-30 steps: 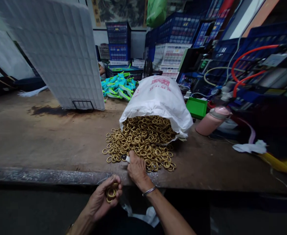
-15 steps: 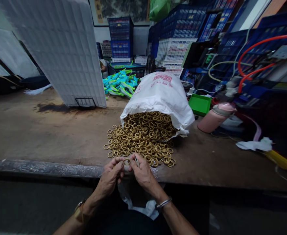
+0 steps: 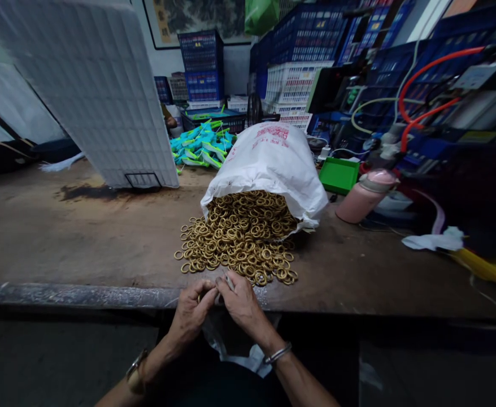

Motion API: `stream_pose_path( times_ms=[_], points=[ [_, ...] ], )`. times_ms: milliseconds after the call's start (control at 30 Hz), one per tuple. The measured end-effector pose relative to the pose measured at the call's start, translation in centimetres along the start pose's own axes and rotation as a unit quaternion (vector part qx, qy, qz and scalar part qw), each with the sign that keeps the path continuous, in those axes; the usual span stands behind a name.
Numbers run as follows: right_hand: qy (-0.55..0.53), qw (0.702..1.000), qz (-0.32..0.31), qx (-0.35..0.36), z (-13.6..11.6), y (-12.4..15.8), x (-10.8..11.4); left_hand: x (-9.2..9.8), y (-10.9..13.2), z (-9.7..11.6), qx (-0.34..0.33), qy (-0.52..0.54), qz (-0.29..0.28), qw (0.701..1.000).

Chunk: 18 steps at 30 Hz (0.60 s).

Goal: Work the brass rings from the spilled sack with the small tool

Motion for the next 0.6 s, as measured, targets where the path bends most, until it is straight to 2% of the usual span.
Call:
stream_pose_path(
  times_ms=[100,167,333,467,600],
  points=[
    [0.001,1.0,0.007,-0.001,0.2,0.1,0.0,-0.8,0.4,-1.1,0.13,0.104,-0.047,0.985],
    [-0.008,1.0,0.005,0.003,0.2,0.1,0.0,-1.2,0.6,-1.4,0.184,0.169,-0.07,0.966],
    [-0.047,0.999,0.0,-0.017,0.7,0.0,0.0,-1.4,0.7,-1.4,0.206,0.257,-0.075,0.941],
    [0.082,0.996,0.027,0.036,0.7,0.0,0.3,-1.0,0.6,-1.6,0.212,0.25,-0.039,0.944],
    [0.214,0.974,-0.011,0.074,0.2,0.5,-0.6,-0.7,0.4,-1.7,0.209,0.233,-0.024,0.95]
  ],
)
Point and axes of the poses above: each hand's wrist, its own y-axis away from the middle knuckle, its own x-axis out of the back of the hand, z = x × y, the point moved 6 cm from there along -y, towards the middle knuckle, and after that the axes turned 3 degrees about z, right-handed, at the moved point
